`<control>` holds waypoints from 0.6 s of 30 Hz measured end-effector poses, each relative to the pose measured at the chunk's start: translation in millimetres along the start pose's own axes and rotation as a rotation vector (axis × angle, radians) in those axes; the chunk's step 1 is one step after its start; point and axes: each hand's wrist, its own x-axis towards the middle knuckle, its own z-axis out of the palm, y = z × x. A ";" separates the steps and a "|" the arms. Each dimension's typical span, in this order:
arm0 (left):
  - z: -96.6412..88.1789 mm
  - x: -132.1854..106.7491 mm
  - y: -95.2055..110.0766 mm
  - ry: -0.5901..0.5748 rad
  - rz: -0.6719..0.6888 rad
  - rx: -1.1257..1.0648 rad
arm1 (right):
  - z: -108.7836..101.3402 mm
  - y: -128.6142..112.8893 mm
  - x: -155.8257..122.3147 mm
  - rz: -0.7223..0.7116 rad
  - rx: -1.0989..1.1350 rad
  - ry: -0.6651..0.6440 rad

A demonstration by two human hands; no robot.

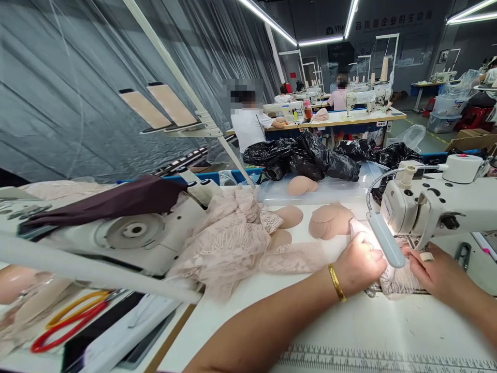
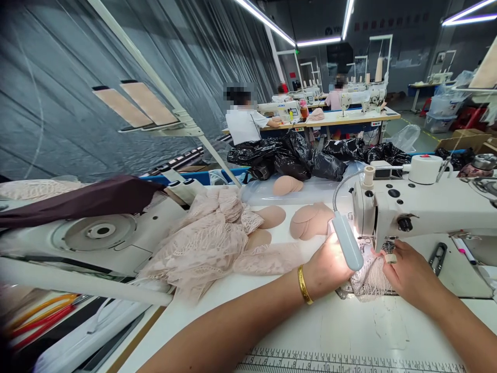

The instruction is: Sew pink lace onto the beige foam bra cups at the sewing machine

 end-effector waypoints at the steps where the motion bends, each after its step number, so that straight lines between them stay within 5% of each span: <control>1: -2.8 -0.6 -0.2 -0.008 -0.005 0.016 | -0.5 -1.5 0.2 -0.005 0.004 0.001; 10: -43.2 -4.3 -4.3 -0.213 -0.114 -0.129 | -4.1 -14.5 -8.8 -0.179 -0.031 0.131; 14: -52.4 -1.0 5.4 -0.248 -0.144 -0.203 | -7.4 -32.0 -9.6 -0.290 0.011 0.017; 18: -57.3 -6.2 11.1 -0.306 -0.091 -0.209 | -3.9 -36.3 -4.7 -0.257 -0.055 -0.034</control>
